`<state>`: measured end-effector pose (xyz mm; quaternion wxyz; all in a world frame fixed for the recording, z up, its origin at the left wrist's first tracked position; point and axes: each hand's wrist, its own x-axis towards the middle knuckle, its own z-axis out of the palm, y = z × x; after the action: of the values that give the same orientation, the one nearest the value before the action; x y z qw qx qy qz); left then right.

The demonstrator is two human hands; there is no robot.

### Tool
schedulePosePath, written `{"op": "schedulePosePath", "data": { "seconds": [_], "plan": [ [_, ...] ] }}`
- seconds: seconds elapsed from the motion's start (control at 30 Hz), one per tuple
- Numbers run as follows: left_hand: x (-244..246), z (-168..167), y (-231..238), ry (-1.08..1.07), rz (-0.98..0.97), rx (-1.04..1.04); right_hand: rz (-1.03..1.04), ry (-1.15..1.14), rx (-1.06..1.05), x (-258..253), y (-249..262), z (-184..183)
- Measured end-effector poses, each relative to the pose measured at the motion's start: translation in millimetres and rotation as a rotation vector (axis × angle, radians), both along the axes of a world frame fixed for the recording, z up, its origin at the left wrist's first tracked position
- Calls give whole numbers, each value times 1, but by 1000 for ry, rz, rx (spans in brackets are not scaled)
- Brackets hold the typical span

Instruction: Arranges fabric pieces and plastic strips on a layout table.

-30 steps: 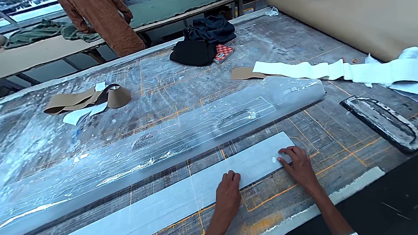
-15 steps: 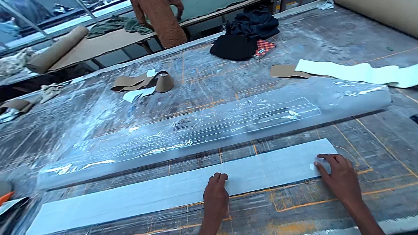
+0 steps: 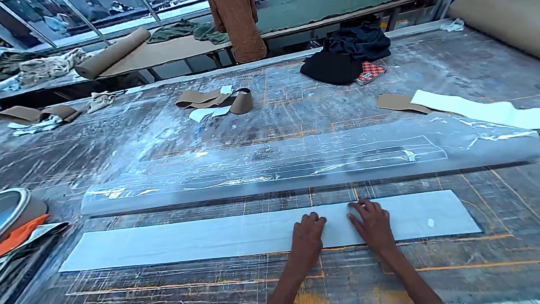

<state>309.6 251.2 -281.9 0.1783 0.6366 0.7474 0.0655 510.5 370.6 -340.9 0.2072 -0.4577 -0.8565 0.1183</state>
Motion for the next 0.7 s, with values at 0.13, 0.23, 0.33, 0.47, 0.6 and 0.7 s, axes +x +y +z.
{"op": "schedulePosePath", "data": {
  "seconds": [0.13, 0.23, 0.33, 0.47, 0.6, 0.7],
  "plan": [
    [4, 8, 26, 6, 5, -107, -182, -7, 29, -2, 7, 11],
    [-23, 15, 9, -4, 88, -51, -96, 19, 38, -32, -27, 15],
    [-76, 2, -27, 6, 183, -9, 28, -34, -14, -62, -63, 5],
    [-142, 3, -59, 42, 301, -60, -38, -76, 37, -65, -73, -16],
    [-208, -1, -97, 55, 413, -83, -104, -60, 71, -62, -68, -21],
    [-247, -5, -132, 34, 378, -51, -100, -73, 90, -62, -67, -19]
  ]
}}
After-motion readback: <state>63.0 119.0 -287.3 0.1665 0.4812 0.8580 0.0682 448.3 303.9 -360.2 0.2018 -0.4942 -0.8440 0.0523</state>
